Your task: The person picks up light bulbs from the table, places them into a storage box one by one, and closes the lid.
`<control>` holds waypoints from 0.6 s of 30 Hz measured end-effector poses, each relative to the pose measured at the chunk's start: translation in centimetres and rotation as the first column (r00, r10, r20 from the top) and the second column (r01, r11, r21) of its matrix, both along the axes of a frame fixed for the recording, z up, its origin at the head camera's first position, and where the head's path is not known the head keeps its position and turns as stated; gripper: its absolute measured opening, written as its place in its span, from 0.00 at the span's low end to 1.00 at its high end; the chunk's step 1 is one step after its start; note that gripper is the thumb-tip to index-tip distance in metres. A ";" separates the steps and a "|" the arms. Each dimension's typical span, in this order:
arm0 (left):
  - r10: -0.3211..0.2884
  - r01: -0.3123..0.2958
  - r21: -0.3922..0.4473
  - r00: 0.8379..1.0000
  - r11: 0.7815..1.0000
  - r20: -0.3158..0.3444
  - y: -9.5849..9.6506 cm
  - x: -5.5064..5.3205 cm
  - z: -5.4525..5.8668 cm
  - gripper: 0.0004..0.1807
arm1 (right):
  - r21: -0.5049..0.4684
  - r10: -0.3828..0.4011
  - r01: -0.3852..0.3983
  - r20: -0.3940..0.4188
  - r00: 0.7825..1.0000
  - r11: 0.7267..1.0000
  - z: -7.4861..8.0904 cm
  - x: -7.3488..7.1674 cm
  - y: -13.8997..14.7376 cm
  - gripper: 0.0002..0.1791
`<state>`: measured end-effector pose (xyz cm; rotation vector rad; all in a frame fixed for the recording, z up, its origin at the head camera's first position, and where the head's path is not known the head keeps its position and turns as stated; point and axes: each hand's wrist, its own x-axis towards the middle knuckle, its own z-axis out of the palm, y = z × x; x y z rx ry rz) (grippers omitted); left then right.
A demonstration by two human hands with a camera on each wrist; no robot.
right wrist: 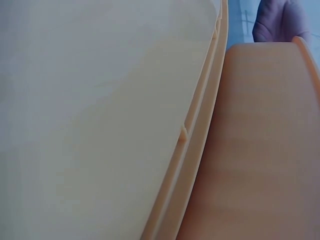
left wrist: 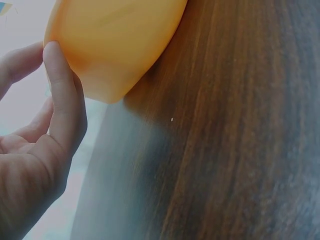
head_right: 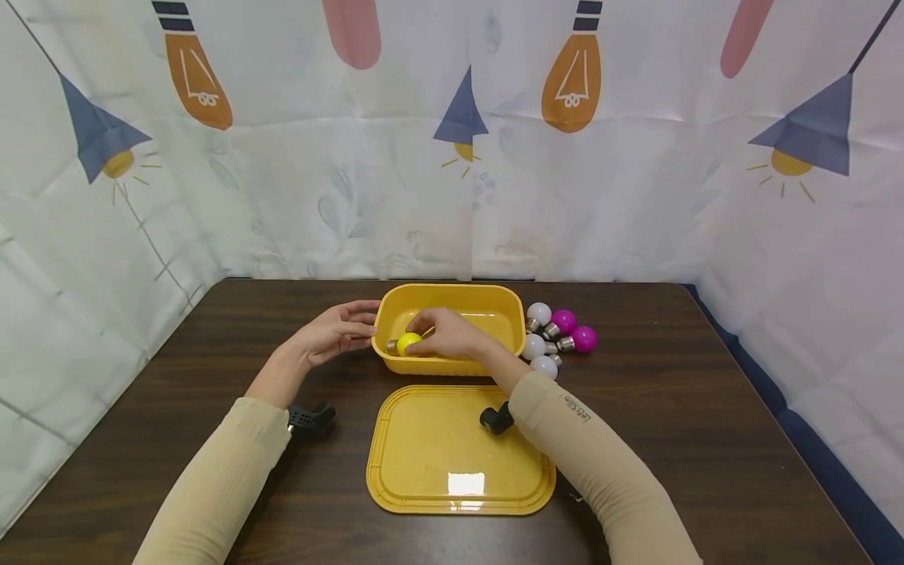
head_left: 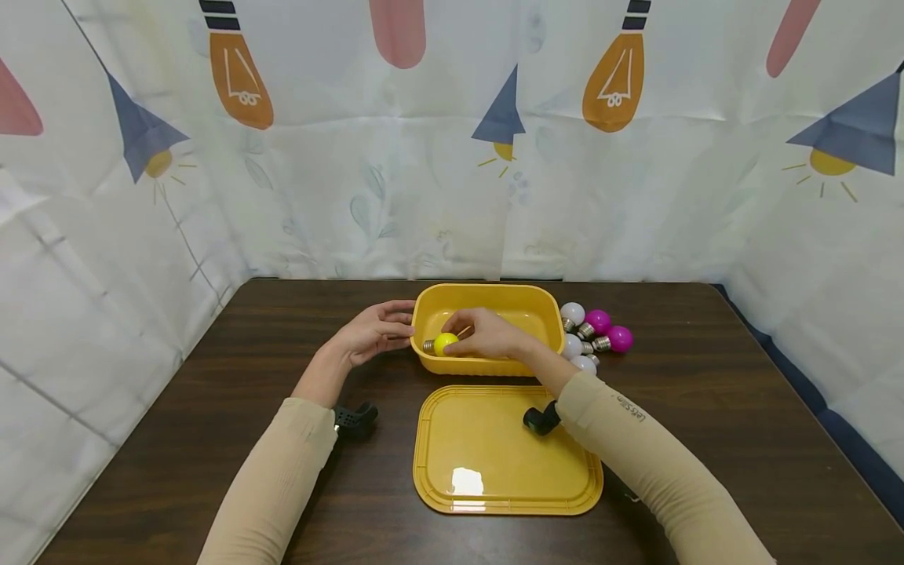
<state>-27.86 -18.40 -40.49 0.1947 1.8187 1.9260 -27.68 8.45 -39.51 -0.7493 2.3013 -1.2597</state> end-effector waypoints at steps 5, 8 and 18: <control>0.003 -0.003 0.001 1.000 1.000 -0.004 -0.1 0.0 -0.1 0.37 | 0.008 0.009 -0.009 -0.008 1.000 1.000 0.2 0.1 -0.1 0.18; 0.002 -0.002 0.001 1.000 1.000 -0.009 -0.2 0.0 -0.1 0.37 | 0.009 0.016 -0.016 -0.009 1.000 1.000 0.2 0.1 -0.2 0.19; 0.004 -0.004 0.004 1.000 1.000 -0.006 -0.2 -0.1 -0.2 0.36 | 0.019 0.011 -0.011 0.003 1.000 1.000 0.1 0.1 -0.2 0.21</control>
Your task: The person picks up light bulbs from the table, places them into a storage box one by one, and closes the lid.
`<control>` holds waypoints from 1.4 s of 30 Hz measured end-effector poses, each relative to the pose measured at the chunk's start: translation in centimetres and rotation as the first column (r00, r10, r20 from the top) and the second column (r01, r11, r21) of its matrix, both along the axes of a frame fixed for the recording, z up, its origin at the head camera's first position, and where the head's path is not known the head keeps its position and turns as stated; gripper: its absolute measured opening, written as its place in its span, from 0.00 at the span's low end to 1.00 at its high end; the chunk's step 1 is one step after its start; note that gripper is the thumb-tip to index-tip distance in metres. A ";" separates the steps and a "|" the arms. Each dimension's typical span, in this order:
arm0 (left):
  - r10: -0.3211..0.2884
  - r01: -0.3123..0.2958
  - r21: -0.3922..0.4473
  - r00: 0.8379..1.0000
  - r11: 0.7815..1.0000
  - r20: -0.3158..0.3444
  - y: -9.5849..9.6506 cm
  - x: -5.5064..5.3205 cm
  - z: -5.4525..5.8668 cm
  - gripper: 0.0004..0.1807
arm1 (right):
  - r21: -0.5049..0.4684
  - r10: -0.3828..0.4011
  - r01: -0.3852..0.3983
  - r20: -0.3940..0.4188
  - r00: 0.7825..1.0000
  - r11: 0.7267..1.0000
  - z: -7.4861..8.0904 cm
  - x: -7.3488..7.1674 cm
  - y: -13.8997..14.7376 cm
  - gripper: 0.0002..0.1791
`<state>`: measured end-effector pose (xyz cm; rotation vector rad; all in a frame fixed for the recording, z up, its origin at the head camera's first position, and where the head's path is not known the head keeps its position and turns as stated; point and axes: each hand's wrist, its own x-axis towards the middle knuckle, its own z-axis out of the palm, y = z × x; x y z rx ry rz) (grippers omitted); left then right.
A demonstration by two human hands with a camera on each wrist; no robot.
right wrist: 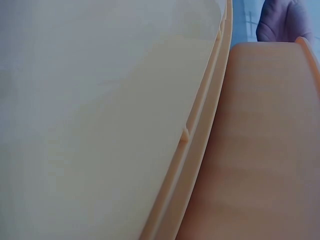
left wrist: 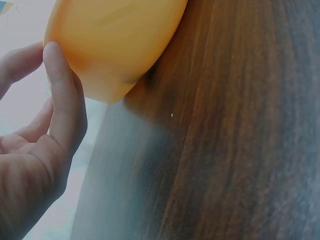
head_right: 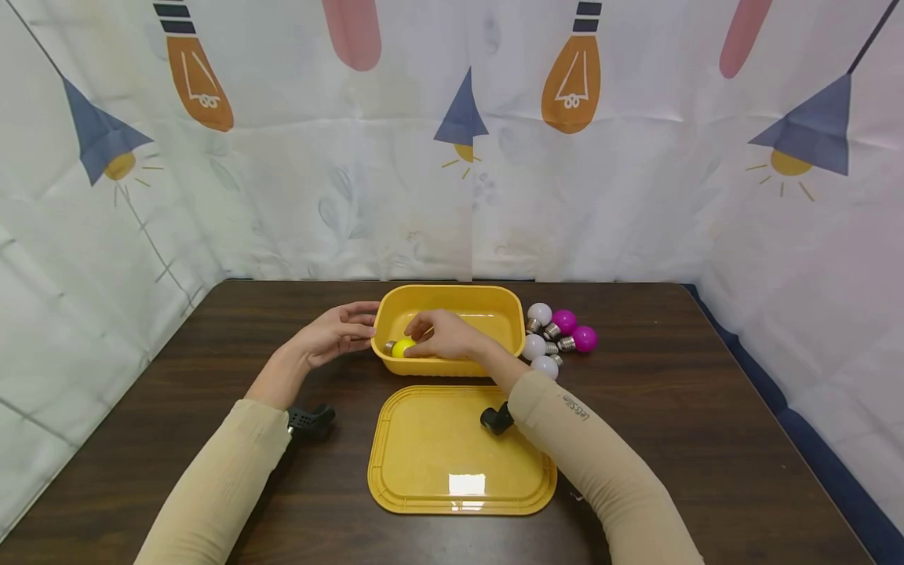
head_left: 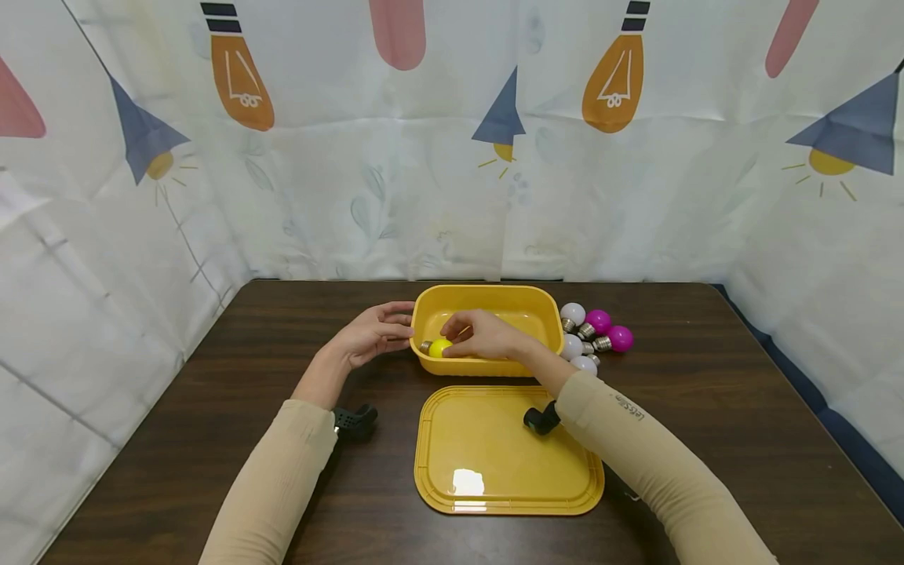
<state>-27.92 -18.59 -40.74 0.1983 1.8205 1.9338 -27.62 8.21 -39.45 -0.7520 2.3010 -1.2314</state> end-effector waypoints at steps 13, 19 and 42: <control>0.005 -0.005 -0.004 1.000 1.000 0.003 0.0 0.3 -0.1 0.35 | -0.087 -0.024 0.027 0.038 0.999 0.996 -0.1 0.1 0.5 0.21; 0.017 -0.017 -0.003 1.000 1.000 0.009 -0.1 0.3 -0.2 0.35 | -0.102 -0.041 0.040 -0.003 0.999 0.994 0.1 0.0 1.1 0.20; 0.023 -0.024 0.026 1.000 0.999 0.017 0.0 0.2 0.1 0.36 | -0.177 -0.110 0.096 -0.071 0.991 0.979 1.8 0.3 4.5 0.20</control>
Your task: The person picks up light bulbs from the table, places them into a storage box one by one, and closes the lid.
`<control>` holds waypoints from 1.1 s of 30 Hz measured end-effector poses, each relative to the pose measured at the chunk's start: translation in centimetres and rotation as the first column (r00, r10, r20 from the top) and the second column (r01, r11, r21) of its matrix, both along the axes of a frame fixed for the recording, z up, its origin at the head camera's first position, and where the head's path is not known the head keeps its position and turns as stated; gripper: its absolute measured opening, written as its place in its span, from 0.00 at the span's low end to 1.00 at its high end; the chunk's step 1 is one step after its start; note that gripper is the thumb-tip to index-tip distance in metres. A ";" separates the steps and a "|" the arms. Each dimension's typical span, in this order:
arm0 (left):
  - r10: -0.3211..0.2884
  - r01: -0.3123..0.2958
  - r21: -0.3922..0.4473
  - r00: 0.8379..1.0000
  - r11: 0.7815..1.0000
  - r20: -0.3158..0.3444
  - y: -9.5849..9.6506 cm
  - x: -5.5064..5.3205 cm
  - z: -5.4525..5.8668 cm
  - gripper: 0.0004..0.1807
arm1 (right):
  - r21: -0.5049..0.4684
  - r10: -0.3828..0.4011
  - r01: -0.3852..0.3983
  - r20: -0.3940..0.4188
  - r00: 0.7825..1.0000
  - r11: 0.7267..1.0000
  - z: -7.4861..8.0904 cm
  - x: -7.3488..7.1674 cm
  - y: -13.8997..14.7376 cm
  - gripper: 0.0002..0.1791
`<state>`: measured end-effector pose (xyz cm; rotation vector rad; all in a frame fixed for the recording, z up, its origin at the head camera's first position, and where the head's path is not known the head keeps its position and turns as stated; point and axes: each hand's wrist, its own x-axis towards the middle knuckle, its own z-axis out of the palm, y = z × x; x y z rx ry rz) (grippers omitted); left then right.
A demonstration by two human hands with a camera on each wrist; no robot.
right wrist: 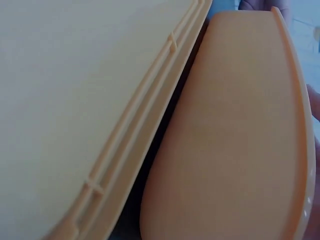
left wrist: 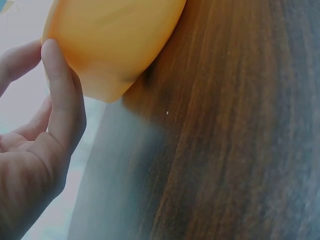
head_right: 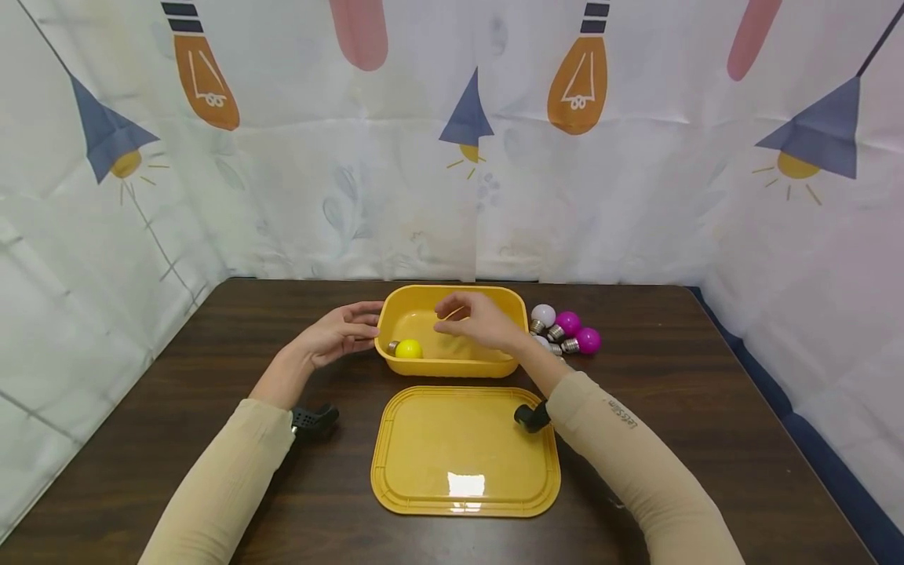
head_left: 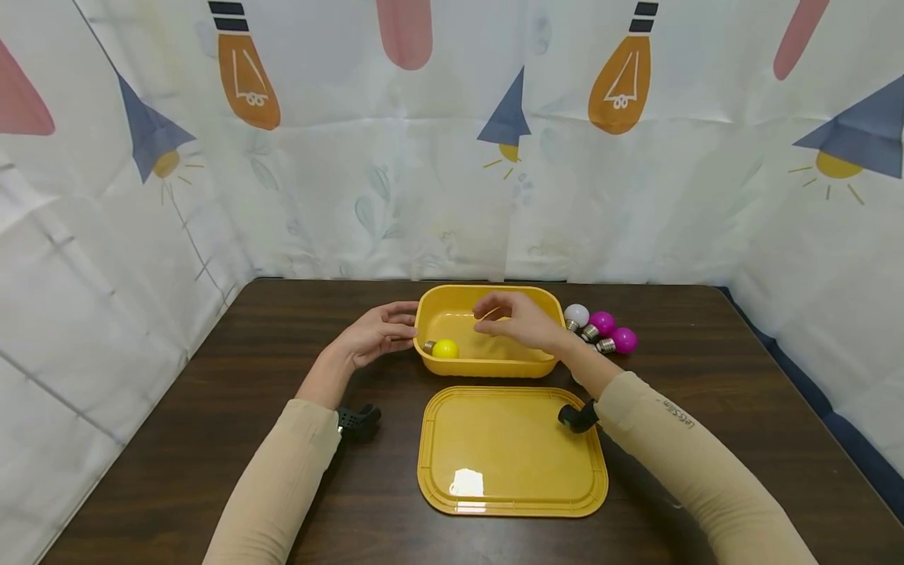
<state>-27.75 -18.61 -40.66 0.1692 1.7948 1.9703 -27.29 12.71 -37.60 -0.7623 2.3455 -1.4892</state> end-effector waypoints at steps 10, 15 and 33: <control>-0.001 0.001 0.001 1.000 1.000 -0.008 0.0 0.0 0.0 0.36 | -0.094 -0.046 0.043 -0.031 0.998 0.995 1.0 0.0 2.8 0.21; 0.006 -0.006 0.003 1.000 1.000 -0.002 0.0 0.0 0.0 0.36 | -0.103 -0.064 0.062 -0.019 0.998 0.993 1.3 0.0 4.1 0.21; 0.013 -0.013 -0.002 1.000 1.000 0.002 0.1 0.0 -0.1 0.36 | -0.079 -0.108 0.105 -0.044 0.993 0.991 1.5 0.7 7.4 0.22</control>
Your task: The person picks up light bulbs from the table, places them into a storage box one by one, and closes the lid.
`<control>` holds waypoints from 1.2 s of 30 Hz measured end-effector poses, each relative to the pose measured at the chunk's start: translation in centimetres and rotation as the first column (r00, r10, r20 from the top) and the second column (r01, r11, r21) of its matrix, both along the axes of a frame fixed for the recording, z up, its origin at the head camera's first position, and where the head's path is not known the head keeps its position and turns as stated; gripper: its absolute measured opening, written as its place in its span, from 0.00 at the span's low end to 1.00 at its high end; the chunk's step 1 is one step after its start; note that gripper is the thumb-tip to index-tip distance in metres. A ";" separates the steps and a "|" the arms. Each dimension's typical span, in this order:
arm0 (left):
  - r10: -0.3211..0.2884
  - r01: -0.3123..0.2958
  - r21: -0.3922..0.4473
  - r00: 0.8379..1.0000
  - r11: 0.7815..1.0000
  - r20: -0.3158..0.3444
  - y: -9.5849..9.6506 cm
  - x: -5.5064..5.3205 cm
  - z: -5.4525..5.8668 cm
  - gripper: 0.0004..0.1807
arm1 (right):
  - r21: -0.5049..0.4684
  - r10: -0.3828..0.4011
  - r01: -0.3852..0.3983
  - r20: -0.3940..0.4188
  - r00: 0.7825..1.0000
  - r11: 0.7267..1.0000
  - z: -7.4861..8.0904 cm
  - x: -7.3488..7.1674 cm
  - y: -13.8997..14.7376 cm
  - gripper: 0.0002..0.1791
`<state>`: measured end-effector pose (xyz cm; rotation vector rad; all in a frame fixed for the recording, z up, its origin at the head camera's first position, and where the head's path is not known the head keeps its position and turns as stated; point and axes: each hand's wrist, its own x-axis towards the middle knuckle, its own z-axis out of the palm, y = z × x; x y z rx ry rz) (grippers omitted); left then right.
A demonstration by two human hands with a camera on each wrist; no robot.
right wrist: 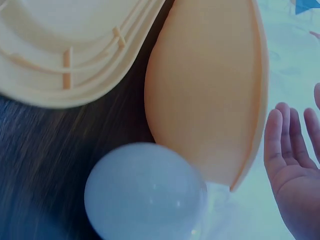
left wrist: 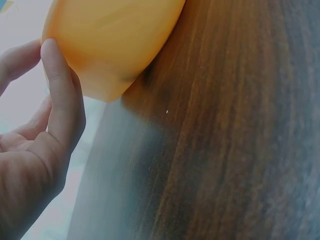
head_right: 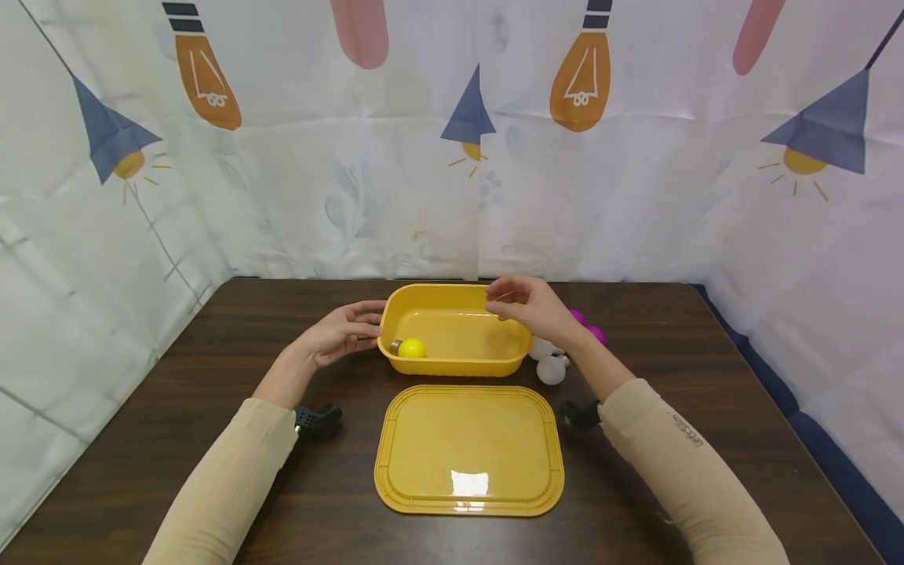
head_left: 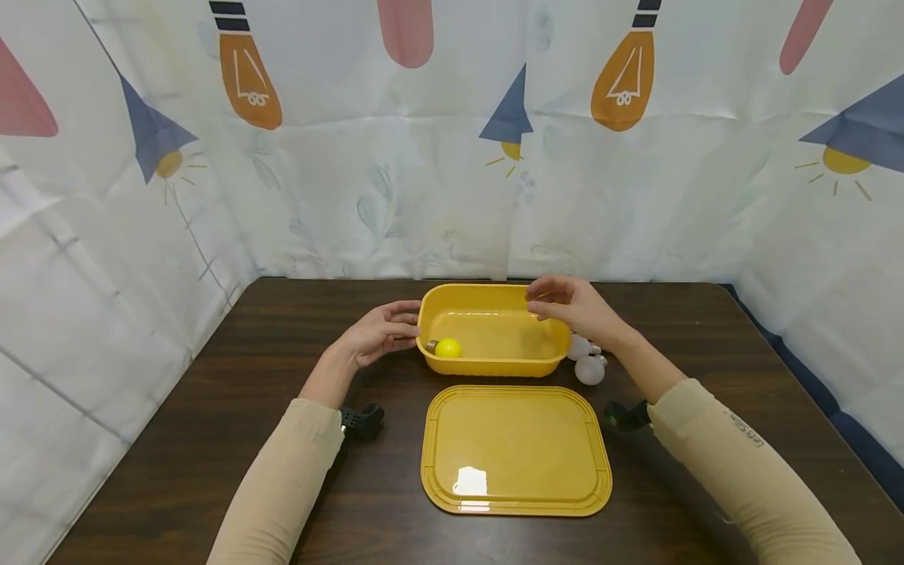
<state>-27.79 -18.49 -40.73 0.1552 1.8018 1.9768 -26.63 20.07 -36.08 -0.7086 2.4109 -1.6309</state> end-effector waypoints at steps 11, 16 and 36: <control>0.000 0.000 -0.002 1.000 1.000 0.009 -0.1 0.1 0.3 0.36 | 0.007 -0.031 0.031 0.013 0.999 0.999 0.5 0.5 2.2 0.25; -0.019 0.019 -0.007 1.000 1.000 -0.006 -0.1 0.1 0.3 0.37 | 0.007 -0.067 0.067 0.005 0.998 0.998 0.5 0.8 3.5 0.25; -0.016 0.016 -0.028 1.000 0.999 -0.007 0.0 0.0 0.3 0.36 | 0.033 -0.191 0.190 0.028 0.981 0.981 -0.4 1.5 7.6 0.26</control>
